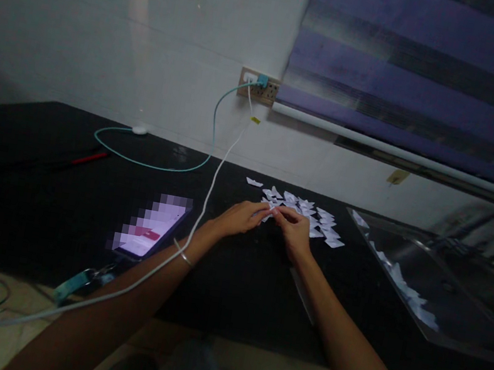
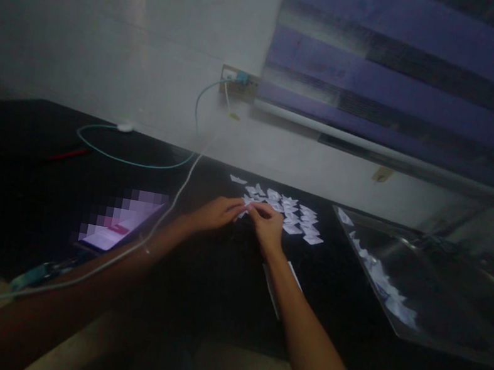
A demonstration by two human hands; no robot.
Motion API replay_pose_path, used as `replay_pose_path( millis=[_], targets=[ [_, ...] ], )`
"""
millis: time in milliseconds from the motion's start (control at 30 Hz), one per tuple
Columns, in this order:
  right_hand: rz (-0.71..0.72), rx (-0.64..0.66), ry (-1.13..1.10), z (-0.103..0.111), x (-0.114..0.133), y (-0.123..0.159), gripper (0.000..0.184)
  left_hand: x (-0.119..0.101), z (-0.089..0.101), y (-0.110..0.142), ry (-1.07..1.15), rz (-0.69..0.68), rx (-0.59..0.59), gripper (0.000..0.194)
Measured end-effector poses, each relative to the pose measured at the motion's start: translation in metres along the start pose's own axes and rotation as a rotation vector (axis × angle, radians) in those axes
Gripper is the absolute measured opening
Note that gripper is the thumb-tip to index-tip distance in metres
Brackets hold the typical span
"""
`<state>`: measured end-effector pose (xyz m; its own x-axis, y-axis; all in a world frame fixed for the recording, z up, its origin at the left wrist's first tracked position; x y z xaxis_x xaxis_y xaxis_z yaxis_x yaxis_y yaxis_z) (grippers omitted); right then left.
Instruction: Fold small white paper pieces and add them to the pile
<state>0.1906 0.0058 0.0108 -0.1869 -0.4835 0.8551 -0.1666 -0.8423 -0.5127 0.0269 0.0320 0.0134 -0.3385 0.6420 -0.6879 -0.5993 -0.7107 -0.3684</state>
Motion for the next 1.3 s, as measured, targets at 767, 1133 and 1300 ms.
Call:
replay_pose_path(
  millis=[767, 1133, 1300],
  targets=[
    [-0.234, 0.124, -0.226, -0.006, 0.001, 0.003, 0.038, -0.004, -0.003, -0.001, 0.132, -0.028, 0.076, 0.041],
    [-0.209, 0.288, -0.209, -0.007, 0.002, 0.003, 0.03, 0.009, -0.01, -0.003, 0.35, 0.026, 0.164, 0.032],
    [-0.164, 0.31, -0.126, -0.005, 0.001, 0.002, 0.031, 0.012, -0.01, -0.004, 0.417, 0.026, 0.178, 0.025]
  ],
)
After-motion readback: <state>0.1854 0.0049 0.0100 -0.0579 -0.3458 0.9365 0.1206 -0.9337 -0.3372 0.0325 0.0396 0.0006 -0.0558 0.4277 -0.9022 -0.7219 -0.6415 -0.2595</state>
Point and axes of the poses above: each hand's wrist, its own y-axis away from the middle knuckle, its own z-axis out of the back of the hand, x = y × z, the point moved 5 cm from there along -y, towards the middle knuckle, and after that the axes turned 6 degrees about z, right-handed, at the moved point
